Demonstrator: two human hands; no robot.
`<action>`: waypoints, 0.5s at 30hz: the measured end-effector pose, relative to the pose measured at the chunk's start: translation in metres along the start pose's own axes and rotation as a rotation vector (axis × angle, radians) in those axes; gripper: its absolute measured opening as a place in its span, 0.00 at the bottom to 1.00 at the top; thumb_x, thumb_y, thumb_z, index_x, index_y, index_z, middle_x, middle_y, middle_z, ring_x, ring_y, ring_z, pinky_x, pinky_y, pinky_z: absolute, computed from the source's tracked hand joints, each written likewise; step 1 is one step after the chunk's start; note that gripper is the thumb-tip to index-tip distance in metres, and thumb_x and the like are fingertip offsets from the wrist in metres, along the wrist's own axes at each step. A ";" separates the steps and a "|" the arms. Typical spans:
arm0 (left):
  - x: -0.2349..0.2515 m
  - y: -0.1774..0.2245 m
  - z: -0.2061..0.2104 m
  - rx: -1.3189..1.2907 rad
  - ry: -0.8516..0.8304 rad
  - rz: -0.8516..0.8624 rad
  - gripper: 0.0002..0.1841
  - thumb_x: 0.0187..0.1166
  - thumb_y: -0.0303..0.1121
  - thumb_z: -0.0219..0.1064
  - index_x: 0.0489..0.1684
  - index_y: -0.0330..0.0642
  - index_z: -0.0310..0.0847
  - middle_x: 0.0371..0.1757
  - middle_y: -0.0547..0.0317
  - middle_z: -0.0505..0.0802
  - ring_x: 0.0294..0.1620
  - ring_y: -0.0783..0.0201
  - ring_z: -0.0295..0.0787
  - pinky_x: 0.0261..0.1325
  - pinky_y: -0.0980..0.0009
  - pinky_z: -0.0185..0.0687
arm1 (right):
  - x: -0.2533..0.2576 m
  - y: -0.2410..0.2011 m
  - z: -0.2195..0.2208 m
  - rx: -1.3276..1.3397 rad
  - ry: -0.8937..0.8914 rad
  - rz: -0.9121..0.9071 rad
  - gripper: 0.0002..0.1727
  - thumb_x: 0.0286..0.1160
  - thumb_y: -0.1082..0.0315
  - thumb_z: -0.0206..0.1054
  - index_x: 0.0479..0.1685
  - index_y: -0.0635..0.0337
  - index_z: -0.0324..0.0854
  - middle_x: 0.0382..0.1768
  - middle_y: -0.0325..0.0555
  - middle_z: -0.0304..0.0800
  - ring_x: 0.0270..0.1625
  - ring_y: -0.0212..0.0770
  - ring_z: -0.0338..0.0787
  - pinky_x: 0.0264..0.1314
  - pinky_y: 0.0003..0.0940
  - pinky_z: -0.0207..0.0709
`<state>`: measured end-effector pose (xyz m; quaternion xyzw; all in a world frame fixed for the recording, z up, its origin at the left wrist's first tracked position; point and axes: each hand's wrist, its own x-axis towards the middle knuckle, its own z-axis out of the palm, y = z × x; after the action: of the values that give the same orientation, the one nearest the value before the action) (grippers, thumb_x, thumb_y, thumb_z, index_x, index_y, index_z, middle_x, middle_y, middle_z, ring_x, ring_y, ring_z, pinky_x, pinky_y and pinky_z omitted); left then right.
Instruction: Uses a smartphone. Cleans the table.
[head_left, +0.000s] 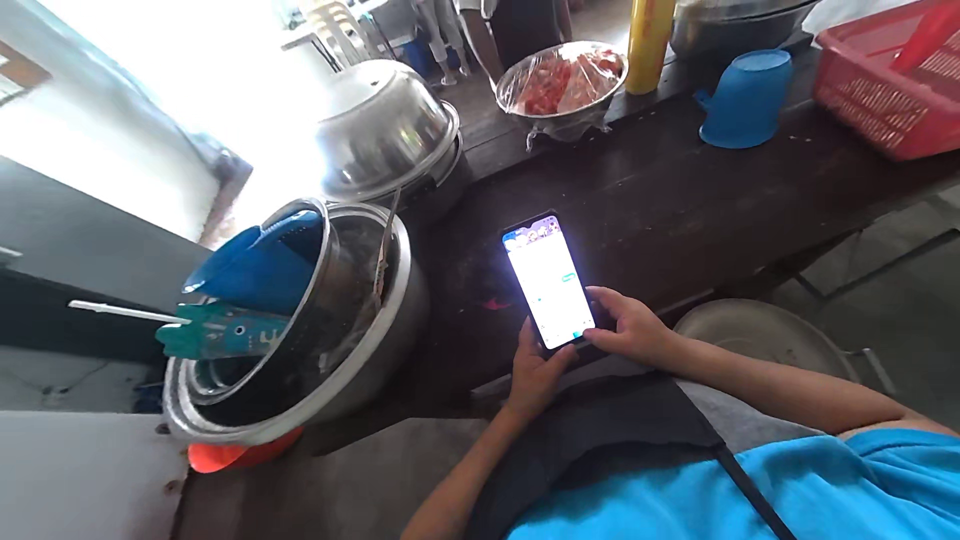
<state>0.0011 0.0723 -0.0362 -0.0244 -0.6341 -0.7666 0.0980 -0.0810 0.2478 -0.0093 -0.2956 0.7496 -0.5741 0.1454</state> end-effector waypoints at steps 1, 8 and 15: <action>0.000 0.000 0.000 -0.009 0.000 0.004 0.39 0.70 0.15 0.65 0.81 0.23 0.44 0.58 0.60 0.90 0.49 0.74 0.93 0.55 0.72 0.90 | 0.000 0.000 0.000 0.001 -0.001 0.000 0.32 0.70 0.66 0.67 0.77 0.69 0.71 0.47 0.47 0.92 0.46 0.25 0.89 0.53 0.23 0.83; 0.002 0.000 -0.001 -0.035 -0.015 0.032 0.38 0.70 0.15 0.65 0.81 0.25 0.44 0.56 0.62 0.90 0.46 0.74 0.93 0.52 0.72 0.91 | 0.001 -0.001 -0.001 0.005 -0.002 -0.008 0.33 0.69 0.65 0.68 0.77 0.71 0.70 0.46 0.47 0.91 0.45 0.24 0.88 0.52 0.22 0.81; 0.002 0.000 -0.001 -0.059 -0.016 0.033 0.37 0.70 0.14 0.64 0.80 0.27 0.46 0.56 0.63 0.91 0.47 0.73 0.93 0.53 0.72 0.91 | 0.003 0.004 0.000 0.013 0.006 -0.050 0.32 0.70 0.67 0.68 0.76 0.72 0.71 0.46 0.47 0.91 0.45 0.23 0.88 0.52 0.20 0.81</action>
<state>-0.0011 0.0713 -0.0362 -0.0439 -0.6115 -0.7830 0.1051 -0.0842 0.2463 -0.0127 -0.3116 0.7384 -0.5836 0.1306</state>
